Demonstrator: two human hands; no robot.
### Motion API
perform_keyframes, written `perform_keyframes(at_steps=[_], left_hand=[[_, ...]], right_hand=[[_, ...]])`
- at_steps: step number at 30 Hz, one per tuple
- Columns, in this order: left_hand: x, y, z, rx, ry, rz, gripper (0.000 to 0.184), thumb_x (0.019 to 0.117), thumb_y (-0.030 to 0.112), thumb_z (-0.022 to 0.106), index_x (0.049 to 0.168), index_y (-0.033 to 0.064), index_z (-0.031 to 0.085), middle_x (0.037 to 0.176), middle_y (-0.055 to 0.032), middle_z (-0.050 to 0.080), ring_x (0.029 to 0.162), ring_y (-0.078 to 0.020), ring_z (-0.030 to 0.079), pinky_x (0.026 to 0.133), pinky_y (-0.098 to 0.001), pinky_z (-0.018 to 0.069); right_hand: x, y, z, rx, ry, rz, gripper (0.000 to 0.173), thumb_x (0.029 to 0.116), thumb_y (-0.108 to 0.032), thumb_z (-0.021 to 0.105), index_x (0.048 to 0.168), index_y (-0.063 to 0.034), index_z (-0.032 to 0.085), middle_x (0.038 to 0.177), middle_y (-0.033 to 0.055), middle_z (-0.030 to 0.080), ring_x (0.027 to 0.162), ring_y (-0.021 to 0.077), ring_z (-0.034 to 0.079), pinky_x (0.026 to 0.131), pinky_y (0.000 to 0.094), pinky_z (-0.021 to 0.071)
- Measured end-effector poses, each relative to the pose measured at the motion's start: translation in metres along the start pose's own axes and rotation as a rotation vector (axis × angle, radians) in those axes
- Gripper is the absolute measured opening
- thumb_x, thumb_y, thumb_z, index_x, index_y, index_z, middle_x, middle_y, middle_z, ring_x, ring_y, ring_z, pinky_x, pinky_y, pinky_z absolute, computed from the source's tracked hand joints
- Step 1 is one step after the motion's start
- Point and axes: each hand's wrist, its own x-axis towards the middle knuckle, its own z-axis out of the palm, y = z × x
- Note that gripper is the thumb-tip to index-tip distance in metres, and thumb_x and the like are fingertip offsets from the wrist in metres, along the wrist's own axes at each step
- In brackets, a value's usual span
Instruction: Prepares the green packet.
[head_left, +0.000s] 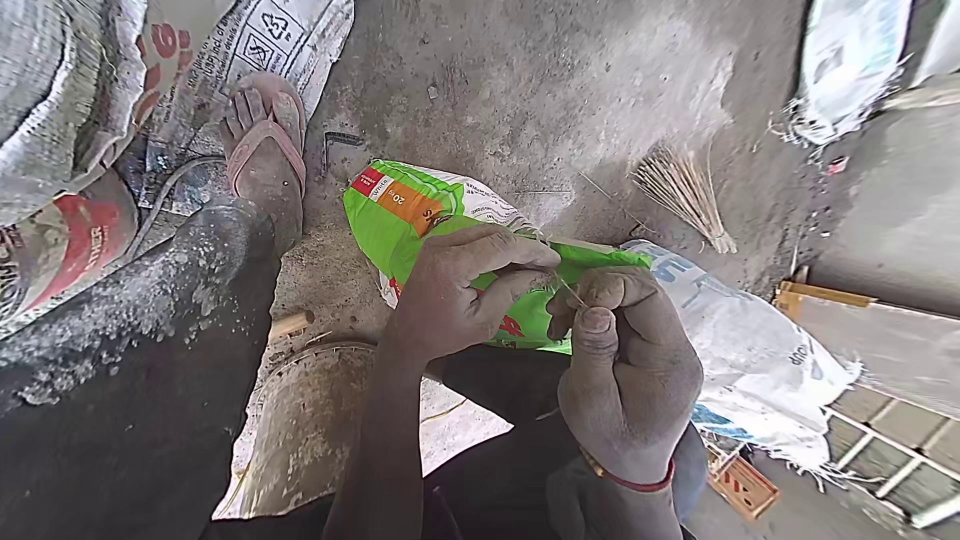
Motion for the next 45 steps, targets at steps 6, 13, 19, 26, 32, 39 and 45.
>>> perform_keyframes(at_steps=[6, 13, 19, 26, 32, 39, 45], left_hand=[[0.001, 0.0, 0.004, 0.024, 0.013, -0.048, 0.022, 0.0902, -0.001, 0.07, 0.112, -0.0042, 0.071, 0.098, -0.0067, 0.074, 0.086, -0.0095, 0.071, 0.08, -0.0277, 0.0632], [0.002, 0.001, 0.007, 0.041, 0.034, -0.045, 0.021, 0.0895, 0.0, 0.073, 0.11, -0.0023, 0.074, 0.099, -0.0067, 0.074, 0.09, -0.0098, 0.071, 0.081, -0.0273, 0.0624], [0.001, 0.001, 0.009, 0.056, 0.048, -0.056, 0.02, 0.0898, 0.001, 0.073, 0.109, -0.0013, 0.075, 0.098, -0.0063, 0.074, 0.088, -0.0085, 0.07, 0.08, -0.0259, 0.0621], [0.001, 0.0, 0.009, 0.051, 0.074, -0.086, 0.019, 0.091, 0.002, 0.071, 0.11, -0.0019, 0.074, 0.097, -0.0061, 0.074, 0.084, -0.0078, 0.07, 0.076, -0.0252, 0.0626], [0.0, -0.001, 0.01, 0.065, 0.072, -0.107, 0.021, 0.0907, 0.005, 0.072, 0.111, -0.0013, 0.074, 0.096, -0.0051, 0.075, 0.083, -0.0071, 0.07, 0.076, -0.0256, 0.0624], [0.0, -0.001, 0.011, 0.062, 0.082, -0.129, 0.025, 0.0888, 0.002, 0.071, 0.113, -0.0017, 0.072, 0.093, -0.0036, 0.074, 0.08, -0.0064, 0.07, 0.073, -0.0249, 0.0629], [0.0, 0.009, 0.002, 0.144, 0.042, 0.008, 0.013, 0.0903, 0.003, 0.071, 0.1, 0.0008, 0.078, 0.095, -0.0059, 0.075, 0.087, -0.0089, 0.071, 0.078, -0.0261, 0.0622]], right_hand=[[-0.001, -0.008, -0.009, 0.027, -0.004, -0.011, 0.029, 0.1099, -0.028, 0.044, 0.096, -0.009, 0.061, 0.093, -0.0017, 0.063, 0.08, 0.0031, 0.063, 0.067, 0.0182, 0.0549], [-0.003, -0.013, -0.014, 0.077, -0.042, -0.014, 0.029, 0.1102, -0.034, 0.044, 0.097, -0.013, 0.06, 0.092, -0.0042, 0.061, 0.084, 0.0036, 0.062, 0.073, 0.0202, 0.054], [-0.004, -0.017, -0.014, 0.123, -0.085, -0.034, 0.03, 0.1102, -0.036, 0.043, 0.096, -0.0153, 0.058, 0.092, -0.0052, 0.058, 0.086, 0.0023, 0.061, 0.072, 0.0179, 0.0534], [-0.005, -0.025, -0.021, 0.196, -0.146, -0.055, 0.028, 0.1097, -0.04, 0.043, 0.096, -0.0189, 0.057, 0.093, -0.0071, 0.057, 0.091, 0.0011, 0.06, 0.077, 0.0162, 0.0522], [-0.009, -0.032, -0.026, 0.338, -0.209, -0.059, 0.027, 0.1093, -0.038, 0.045, 0.094, -0.0182, 0.054, 0.096, -0.0057, 0.054, 0.096, 0.0016, 0.059, 0.08, 0.0155, 0.0516], [-0.018, -0.062, -0.031, 0.512, -0.28, -0.109, 0.026, 0.1064, -0.027, 0.047, 0.089, -0.0083, 0.055, 0.092, 0.0058, 0.057, 0.092, 0.0152, 0.059, 0.086, 0.0294, 0.0514], [-0.024, -0.063, -0.024, 0.577, -0.296, -0.237, 0.025, 0.1069, -0.028, 0.05, 0.09, -0.0099, 0.053, 0.093, 0.0037, 0.054, 0.096, 0.0117, 0.058, 0.086, 0.0234, 0.0503]])
